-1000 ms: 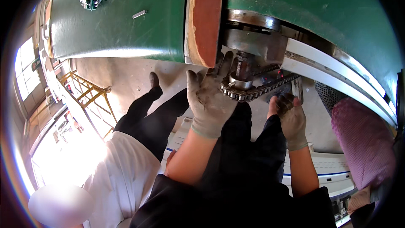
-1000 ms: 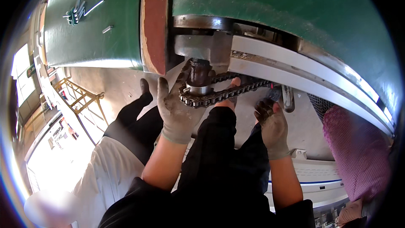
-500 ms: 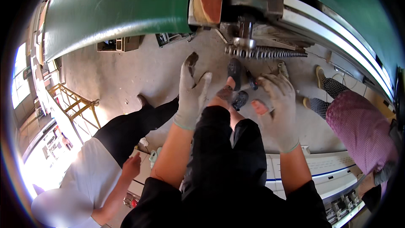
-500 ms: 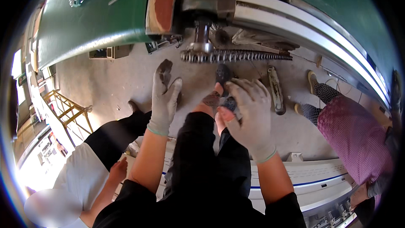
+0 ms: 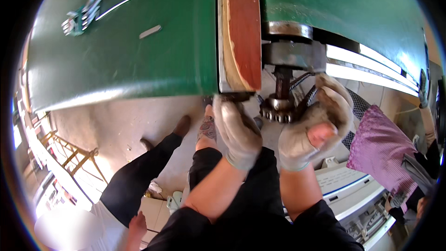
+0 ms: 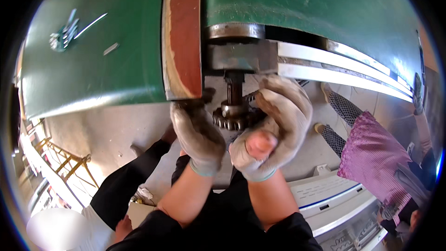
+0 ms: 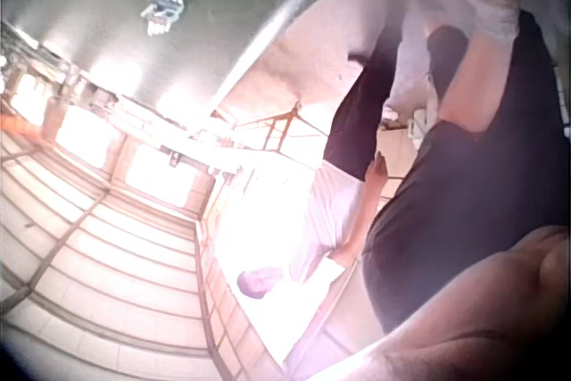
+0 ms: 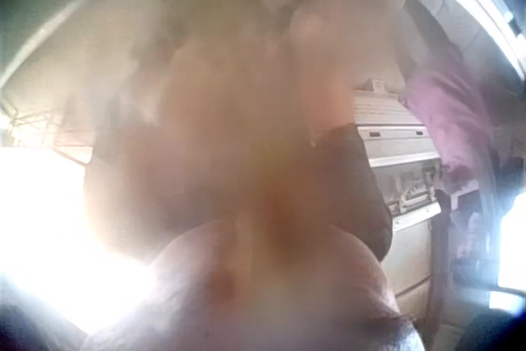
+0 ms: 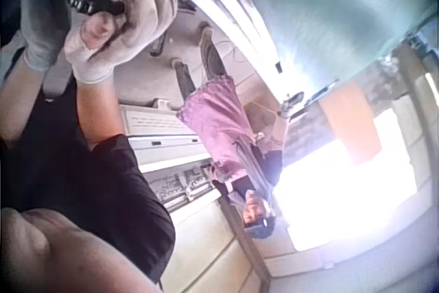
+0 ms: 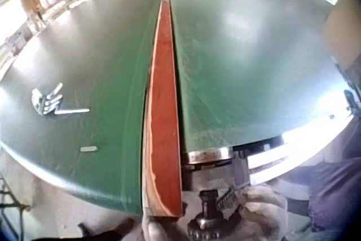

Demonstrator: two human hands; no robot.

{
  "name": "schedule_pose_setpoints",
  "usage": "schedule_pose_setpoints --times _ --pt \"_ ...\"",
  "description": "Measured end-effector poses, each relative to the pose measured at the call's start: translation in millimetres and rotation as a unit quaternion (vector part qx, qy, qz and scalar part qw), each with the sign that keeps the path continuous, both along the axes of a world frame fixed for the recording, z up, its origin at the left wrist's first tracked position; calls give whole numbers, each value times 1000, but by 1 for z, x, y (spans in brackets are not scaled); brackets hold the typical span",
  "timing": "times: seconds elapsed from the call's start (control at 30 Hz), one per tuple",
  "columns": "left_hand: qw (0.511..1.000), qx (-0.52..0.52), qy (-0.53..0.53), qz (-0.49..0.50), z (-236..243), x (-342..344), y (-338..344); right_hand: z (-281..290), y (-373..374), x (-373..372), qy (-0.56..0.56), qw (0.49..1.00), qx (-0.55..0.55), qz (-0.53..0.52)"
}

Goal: The person fits a sprocket and chain onto a machine shaft by hand, taps the sprocket with a wrench, and tightens its set screw using an Allen key.

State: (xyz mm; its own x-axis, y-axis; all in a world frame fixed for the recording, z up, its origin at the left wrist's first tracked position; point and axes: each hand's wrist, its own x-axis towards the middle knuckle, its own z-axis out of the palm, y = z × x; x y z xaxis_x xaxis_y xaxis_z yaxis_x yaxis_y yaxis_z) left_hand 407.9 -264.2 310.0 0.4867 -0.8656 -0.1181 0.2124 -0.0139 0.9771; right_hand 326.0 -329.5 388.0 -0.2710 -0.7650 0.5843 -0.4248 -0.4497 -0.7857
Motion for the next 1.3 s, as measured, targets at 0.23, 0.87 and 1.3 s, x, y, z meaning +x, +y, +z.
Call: schedule_pose_setpoints --times 0.23,0.87,1.3 --pt "993 90 33 -72 20 -24 9 3 1 1 12 998 52 19" --pt "963 162 35 -213 73 47 40 44 33 71 -116 857 501 31" --pt "901 32 -332 -277 37 52 22 16 28 12 -38 944 328 -2"
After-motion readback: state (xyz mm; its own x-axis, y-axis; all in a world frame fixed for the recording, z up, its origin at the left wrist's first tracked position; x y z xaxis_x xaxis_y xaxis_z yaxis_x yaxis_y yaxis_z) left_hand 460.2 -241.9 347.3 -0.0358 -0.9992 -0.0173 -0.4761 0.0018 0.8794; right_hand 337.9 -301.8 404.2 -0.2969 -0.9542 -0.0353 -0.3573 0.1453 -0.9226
